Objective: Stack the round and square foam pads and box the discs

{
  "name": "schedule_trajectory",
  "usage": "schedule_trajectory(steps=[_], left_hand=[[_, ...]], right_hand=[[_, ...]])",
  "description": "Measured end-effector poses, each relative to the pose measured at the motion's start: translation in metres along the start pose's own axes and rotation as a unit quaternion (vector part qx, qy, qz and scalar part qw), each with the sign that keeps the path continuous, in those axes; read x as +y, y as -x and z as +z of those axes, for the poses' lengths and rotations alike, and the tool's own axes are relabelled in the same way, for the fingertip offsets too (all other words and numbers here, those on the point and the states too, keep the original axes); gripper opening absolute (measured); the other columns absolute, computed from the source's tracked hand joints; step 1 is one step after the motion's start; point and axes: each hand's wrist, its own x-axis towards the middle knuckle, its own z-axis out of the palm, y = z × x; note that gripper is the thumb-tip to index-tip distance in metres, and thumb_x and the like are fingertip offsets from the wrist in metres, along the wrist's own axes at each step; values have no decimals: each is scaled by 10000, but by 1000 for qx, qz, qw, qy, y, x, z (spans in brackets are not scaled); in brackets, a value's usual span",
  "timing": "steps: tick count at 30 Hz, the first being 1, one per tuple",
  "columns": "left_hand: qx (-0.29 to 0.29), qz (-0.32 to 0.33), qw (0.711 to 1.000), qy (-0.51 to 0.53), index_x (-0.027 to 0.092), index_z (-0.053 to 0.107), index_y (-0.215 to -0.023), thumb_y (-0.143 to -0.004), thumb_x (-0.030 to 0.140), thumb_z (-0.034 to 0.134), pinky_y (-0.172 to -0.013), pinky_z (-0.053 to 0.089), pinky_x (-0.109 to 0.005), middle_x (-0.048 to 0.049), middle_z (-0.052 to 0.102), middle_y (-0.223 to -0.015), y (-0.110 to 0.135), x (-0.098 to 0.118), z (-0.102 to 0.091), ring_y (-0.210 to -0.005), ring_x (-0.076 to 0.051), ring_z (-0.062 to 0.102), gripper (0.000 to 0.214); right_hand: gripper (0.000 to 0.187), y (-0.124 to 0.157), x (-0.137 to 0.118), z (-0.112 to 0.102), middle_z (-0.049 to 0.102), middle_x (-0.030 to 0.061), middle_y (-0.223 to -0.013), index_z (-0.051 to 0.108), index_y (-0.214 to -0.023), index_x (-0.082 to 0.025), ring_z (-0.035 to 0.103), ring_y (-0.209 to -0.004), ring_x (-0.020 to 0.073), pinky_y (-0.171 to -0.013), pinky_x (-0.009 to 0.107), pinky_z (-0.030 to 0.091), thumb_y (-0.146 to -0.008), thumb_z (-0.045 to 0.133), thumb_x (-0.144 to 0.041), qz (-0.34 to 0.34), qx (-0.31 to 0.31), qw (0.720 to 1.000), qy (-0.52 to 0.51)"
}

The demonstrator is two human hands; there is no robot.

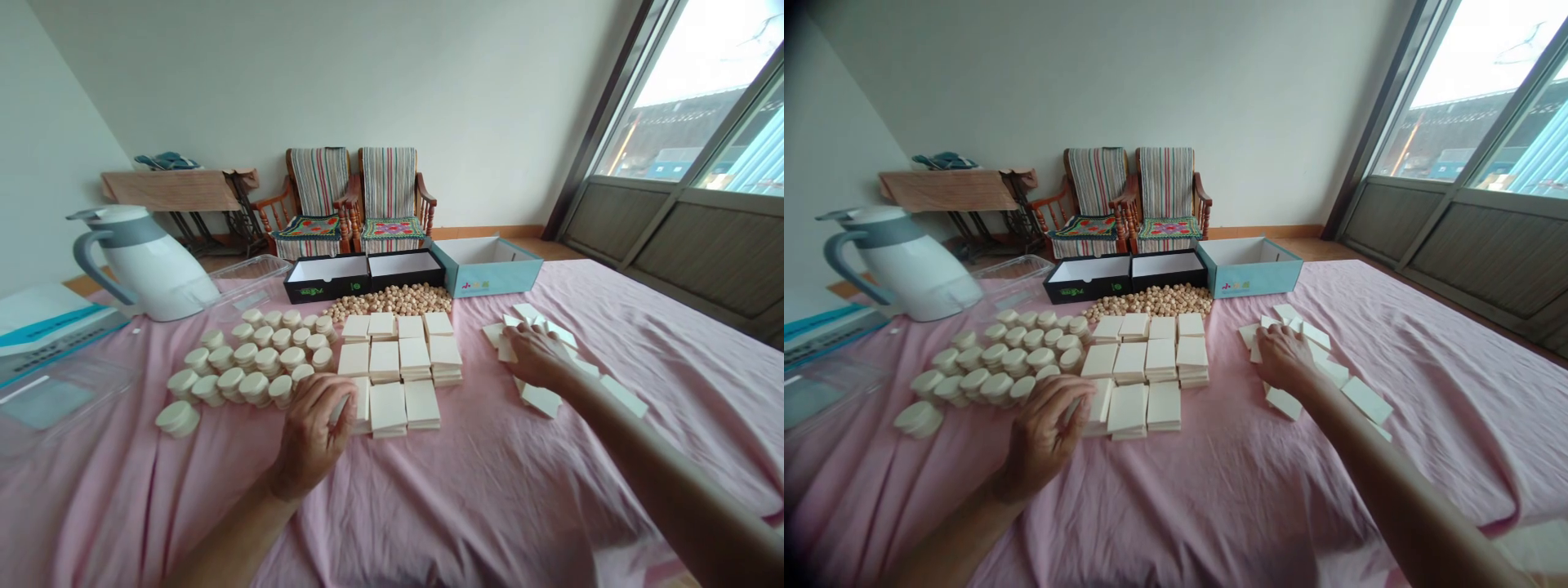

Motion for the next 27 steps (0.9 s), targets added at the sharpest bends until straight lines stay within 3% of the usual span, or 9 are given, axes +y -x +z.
schedule_trajectory(steps=[4,7,11,14,17,22,27], left_hand=[[-1,-6,1000,0,174,599,-883,-885,148,494,-824,453,-350,-74,657,-894,1,-1,1,-891,-202,582,108],[4,-5,1000,0,171,601,-876,-886,155,496,-822,457,-349,-77,660,-888,0,0,0,-883,-201,586,107],[8,-13,1000,-1,165,611,-859,-884,168,502,-809,463,-342,-79,665,-871,-1,0,-1,-867,-204,597,112],[9,-18,1000,1,160,616,-848,-885,174,501,-811,462,-339,-78,666,-865,-1,-1,0,-865,-201,600,121],[11,-18,1000,1,160,613,-847,-890,172,497,-810,459,-339,-75,662,-860,-1,-1,0,-864,-196,594,124],[15,-13,1000,5,157,608,-850,-884,151,508,-808,455,-344,-73,657,-857,-1,-1,-1,-856,-195,589,107],[10,-19,1000,7,154,611,-845,-888,152,500,-805,453,-345,-70,650,-857,1,-2,-1,-859,-198,590,119]], right_hand=[[422,-2,-2,-1,576,184,-1134,572,-1134,-121,523,-1019,328,-810,421,355,-766,562,-327,-3,32,999,-8],[417,7,-13,-12,582,163,-1140,569,-1143,-145,515,-1012,324,-806,424,369,-765,556,-322,-25,116,992,-48],[464,36,-48,-35,581,145,-1159,524,-1218,-161,508,-1016,304,-853,438,374,-777,564,-300,-115,222,958,-138],[446,63,-81,-47,599,117,-1108,515,-1217,-187,525,-983,270,-854,427,391,-779,565,-254,-213,199,934,-206],[411,80,-106,-50,603,103,-1055,530,-1185,-180,520,-972,261,-848,424,402,-777,560,-226,-268,144,924,-232],[416,83,-122,-45,583,118,-1104,526,-1199,-160,495,-988,269,-857,441,392,-787,563,-202,-274,146,923,-228],[316,82,-130,-42,584,87,-1078,553,-1154,-192,488,-959,230,-834,399,388,-838,551,-190,-301,148,903,-267]])
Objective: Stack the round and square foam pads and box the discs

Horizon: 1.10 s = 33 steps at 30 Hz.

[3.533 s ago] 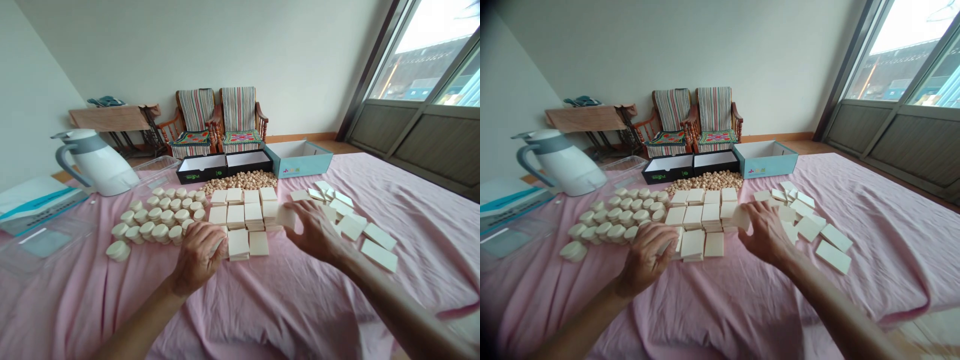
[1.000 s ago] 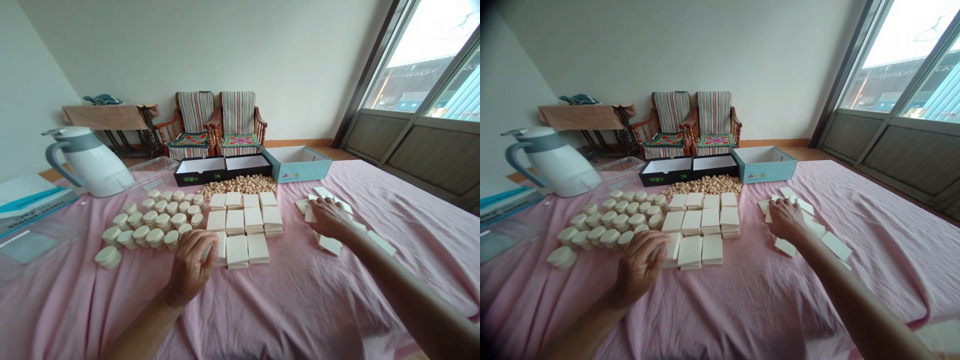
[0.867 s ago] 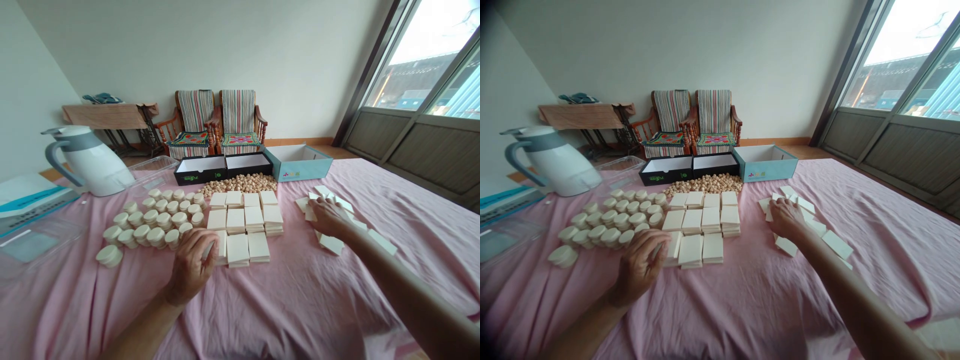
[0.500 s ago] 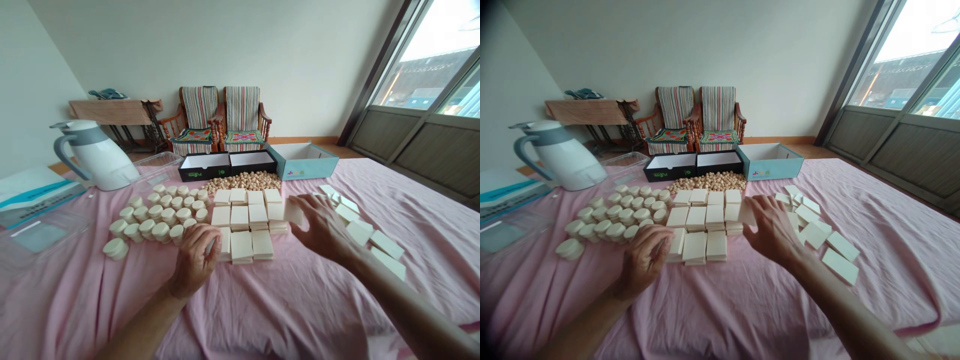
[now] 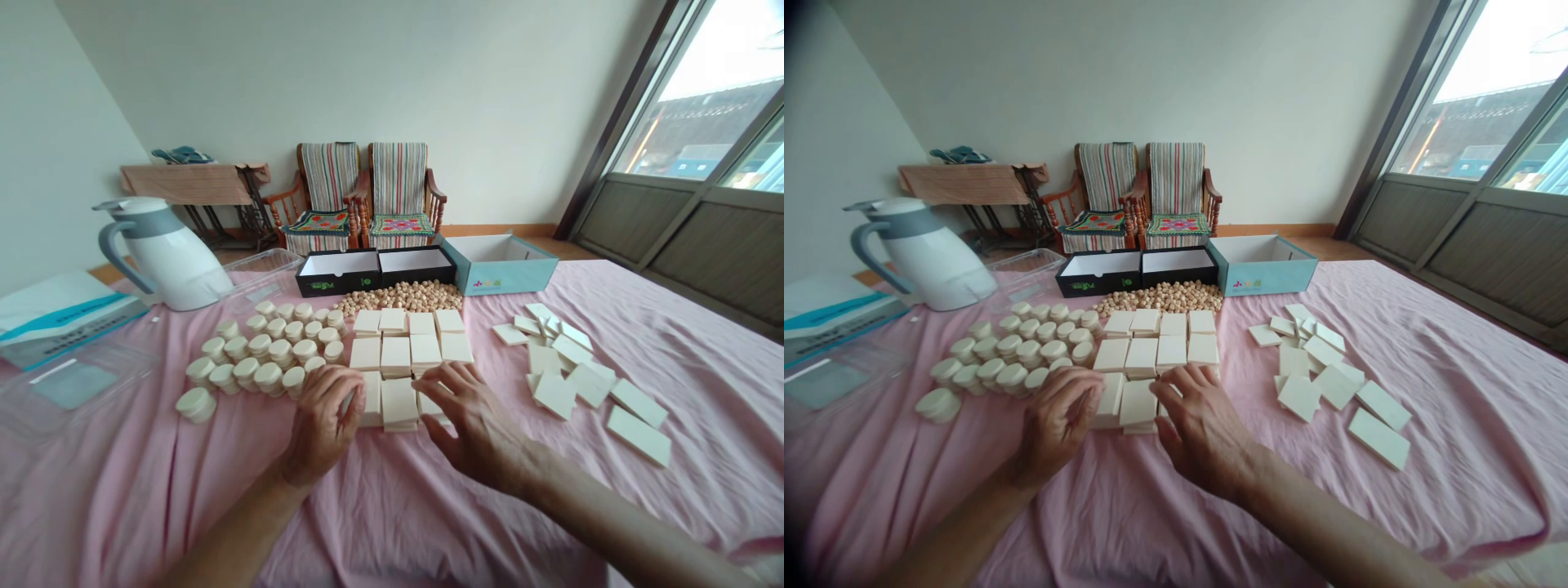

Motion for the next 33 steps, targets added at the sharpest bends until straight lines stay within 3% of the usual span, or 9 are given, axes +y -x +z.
schedule_trajectory(steps=[4,8,15,22,25,29,33], left_hand=[[-4,-2,1000,3,151,607,-863,-882,136,511,-814,449,-352,-76,640,-873,1,-1,0,-872,-199,580,100],[-5,1,1000,4,155,603,-863,-885,131,506,-817,449,-355,-76,644,-867,0,0,-1,-873,-201,580,103],[3,3,1000,-6,155,606,-832,-884,153,506,-802,457,-342,-68,653,-847,-2,1,-1,-845,-196,598,113],[4,-1,1000,-8,162,611,-845,-889,166,491,-795,462,-346,-73,659,-849,-2,1,-2,-849,-200,598,127],[17,4,1000,-5,166,600,-850,-886,162,498,-792,467,-348,-73,659,-855,-2,1,-3,-846,-198,598,108],[31,3,999,5,168,591,-871,-879,134,500,-803,467,-352,-72,658,-869,-2,1,-2,-857,-195,595,97],[42,6,999,4,167,594,-890,-877,127,503,-813,469,-354,-77,658,-885,-3,0,-2,-868,-196,595,100]], right_hand=[[204,-1,-10,7,594,66,-1013,587,-1067,-202,484,-930,215,-811,367,373,-866,546,-203,-24,-26,999,-6],[105,-1,-16,16,588,60,-914,601,-938,-190,475,-854,206,-769,350,345,-902,507,-219,-14,-11,999,43],[116,-8,-22,22,564,48,-821,565,-797,-192,457,-752,199,-686,342,291,-882,529,-262,7,20,994,108],[142,-9,-17,15,585,43,-813,586,-816,-191,501,-771,195,-712,330,327,-865,547,-319,31,41,997,65],[160,-8,12,-2,600,47,-802,608,-824,-181,524,-753,181,-714,312,358,-879,515,-299,76,97,990,67],[152,-4,87,-30,619,54,-820,624,-859,-177,554,-715,166,-645,275,382,-861,505,-271,184,150,966,103],[185,7,162,-43,638,95,-905,640,-918,-157,582,-746,189,-637,283,397,-804,533,-257,295,93,940,143]])
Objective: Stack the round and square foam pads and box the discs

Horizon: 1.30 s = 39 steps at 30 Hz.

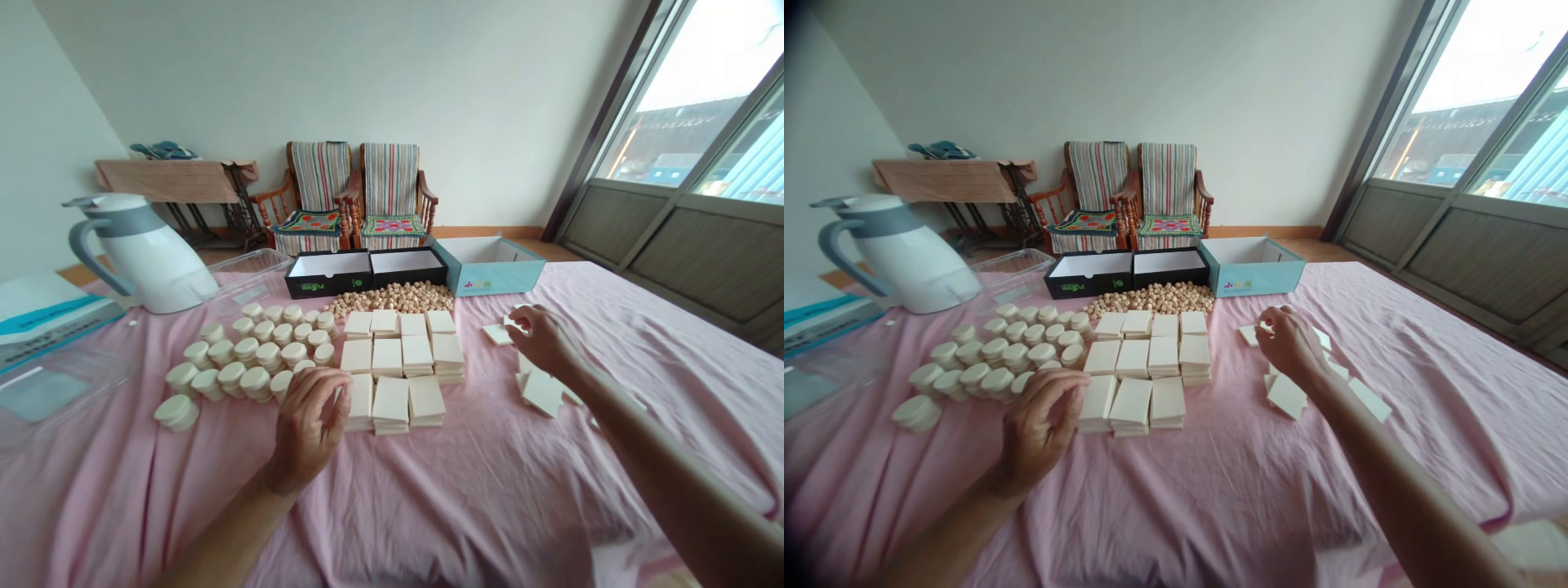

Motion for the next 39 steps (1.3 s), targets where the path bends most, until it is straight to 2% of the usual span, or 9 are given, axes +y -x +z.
schedule_trajectory(steps=[2,5,9,13,20,23,28,33,39], left_hand=[[5,3,1000,-2,168,597,-895,-876,132,507,-815,472,-356,-78,661,-887,-1,0,0,-872,-199,598,98],[7,0,1000,-3,170,602,-896,-874,135,512,-817,478,-358,-78,666,-888,-1,-1,0,-875,-203,605,99],[10,-11,1000,-6,174,611,-876,-877,162,510,-815,483,-359,-77,672,-882,1,-4,0,-873,-208,614,102],[3,-23,1000,-10,171,619,-879,-878,161,507,-830,479,-363,-80,673,-895,3,-7,-1,-884,-210,618,112],[8,-13,1000,-5,166,610,-880,-871,137,514,-821,475,-360,-78,665,-883,0,-4,-1,-876,-209,610,101],[7,-9,1000,-2,168,607,-885,-868,121,518,-819,471,-360,-76,662,-878,-1,-3,-1,-872,-203,602,102],[4,-9,1000,-3,174,603,-882,-873,129,513,-817,471,-359,-73,663,-879,0,-5,-1,-871,-201,601,100],[6,-13,1000,-7,173,612,-868,-875,157,514,-810,479,-353,-73,669,-873,1,-6,-1,-862,-203,612,100],[3,-10,1000,-4,169,605,-869,-870,137,513,-804,475,-354,-73,665,-868,0,-4,-2,-853,-203,608,98]], right_hand=[[247,-7,17,6,648,123,-956,650,-977,-143,589,-824,225,-681,308,401,-785,541,-253,-11,-72,996,48],[362,-9,15,13,642,147,-1080,634,-1097,-149,546,-1010,296,-784,371,386,-772,549,-284,-45,-151,982,106],[419,-14,-2,20,624,172,-1134,635,-1097,-150,476,-1106,341,-862,467,334,-824,502,-439,-30,-173,971,161],[531,-28,0,23,599,193,-1148,647,-1091,-137,483,-1101,350,-869,502,328,-805,511,-563,-24,-223,958,176],[472,-25,15,16,582,158,-1233,610,-1186,-182,481,-1147,324,-919,469,347,-761,614,-385,-120,-278,949,84],[457,-16,13,10,619,109,-1202,616,-1185,-217,509,-1130,292,-949,441,346,-734,620,-296,-159,-279,946,34],[608,-8,10,2,585,131,-1266,543,-1291,-186,496,-1161,300,-929,412,371,-698,630,-287,-129,-260,956,32],[436,-2,8,5,644,124,-1161,622,-1147,-194,507,-1115,320,-897,449,350,-719,594,-270,-153,-233,958,63],[483,3,-5,3,648,115,-1052,555,-1201,-156,583,-937,239,-795,344,431,-733,568,-273,-88,-72,992,-58]])
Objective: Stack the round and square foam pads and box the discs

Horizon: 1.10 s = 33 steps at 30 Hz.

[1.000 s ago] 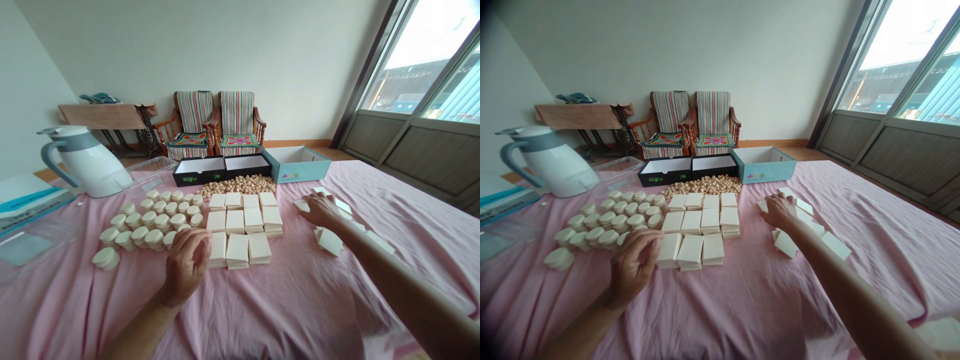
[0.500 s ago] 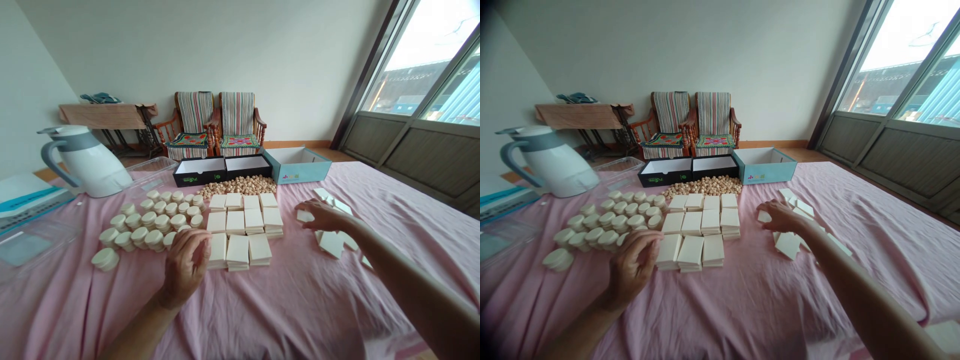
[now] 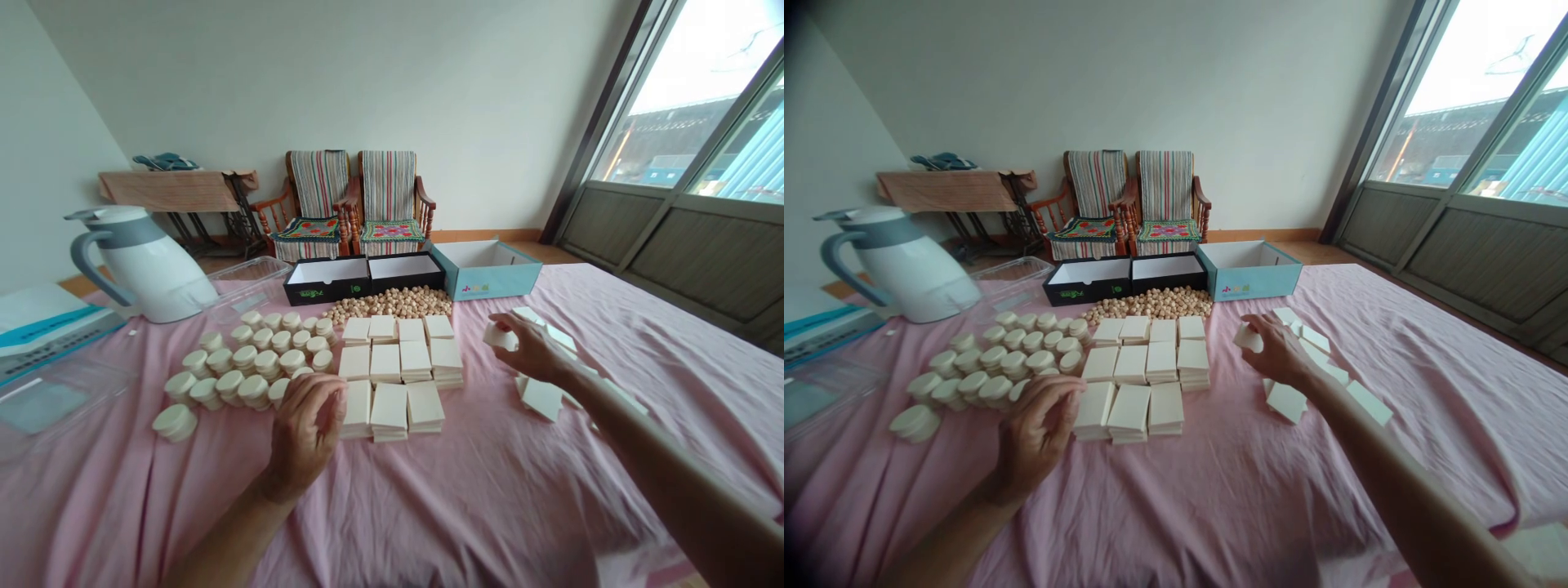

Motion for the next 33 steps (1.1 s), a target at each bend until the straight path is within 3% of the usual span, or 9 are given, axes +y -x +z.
schedule_trajectory(steps=[3,6,10,18,21,24,27,29,33], left_hand=[[-4,0,1000,3,170,601,-879,-872,129,508,-802,472,-352,-73,660,-868,0,0,0,-856,-202,601,101],[-8,-3,1000,2,172,603,-877,-876,143,507,-809,470,-353,-73,662,-868,1,0,1,-859,-203,602,100],[-9,-6,1000,-3,173,607,-872,-883,162,505,-812,469,-352,-73,669,-866,1,-1,1,-857,-201,607,103],[-15,-8,1000,4,172,606,-865,-877,141,513,-810,464,-356,-70,663,-870,2,-2,0,-857,-202,600,99],[-15,-8,1000,5,168,604,-867,-873,131,515,-815,462,-360,-70,658,-870,2,-2,0,-860,-202,594,97],[-14,-4,1000,9,164,602,-865,-870,126,517,-811,462,-359,-72,655,-871,2,-1,0,-859,-202,593,93],[-12,0,1000,9,162,601,-857,-870,128,515,-806,463,-356,-74,658,-868,1,0,0,-857,-203,598,94],[-12,0,1000,6,164,603,-851,-874,142,511,-807,464,-353,-73,663,-868,1,0,0,-854,-203,605,98],[-13,0,1000,1,164,607,-847,-878,161,506,-804,466,-347,-72,666,-860,1,-1,0,-847,-202,609,106]], right_hand=[[401,10,-32,-9,645,84,-942,576,-1134,-161,585,-795,193,-681,299,440,-764,553,-311,18,35,997,-65],[219,30,-77,-15,621,50,-836,602,-951,-181,567,-727,165,-646,286,416,-786,536,-310,-19,-3,997,-80],[137,54,-128,-7,575,47,-787,535,-859,-171,535,-676,158,-613,285,398,-782,533,-285,-50,-29,997,-57],[191,50,-158,23,563,89,-868,496,-933,-171,552,-739,194,-610,296,415,-850,537,-339,-25,19,999,-9],[208,50,-154,16,569,84,-848,501,-912,-169,561,-714,189,-598,291,397,-891,493,-376,-18,21,1000,-3],[201,46,-131,1,591,80,-843,527,-917,-168,566,-690,183,-587,284,373,-912,444,-351,-11,15,1000,23],[214,32,-87,-10,628,99,-910,567,-1001,-157,576,-712,190,-603,288,375,-890,445,-294,15,7,998,60],[238,19,-51,-12,645,128,-964,594,-1030,-132,586,-841,224,-706,313,397,-851,460,-212,24,-18,995,96],[423,0,8,-7,639,162,-1130,601,-1149,-125,514,-1077,314,-800,374,382,-736,510,-132,53,-140,974,171]])
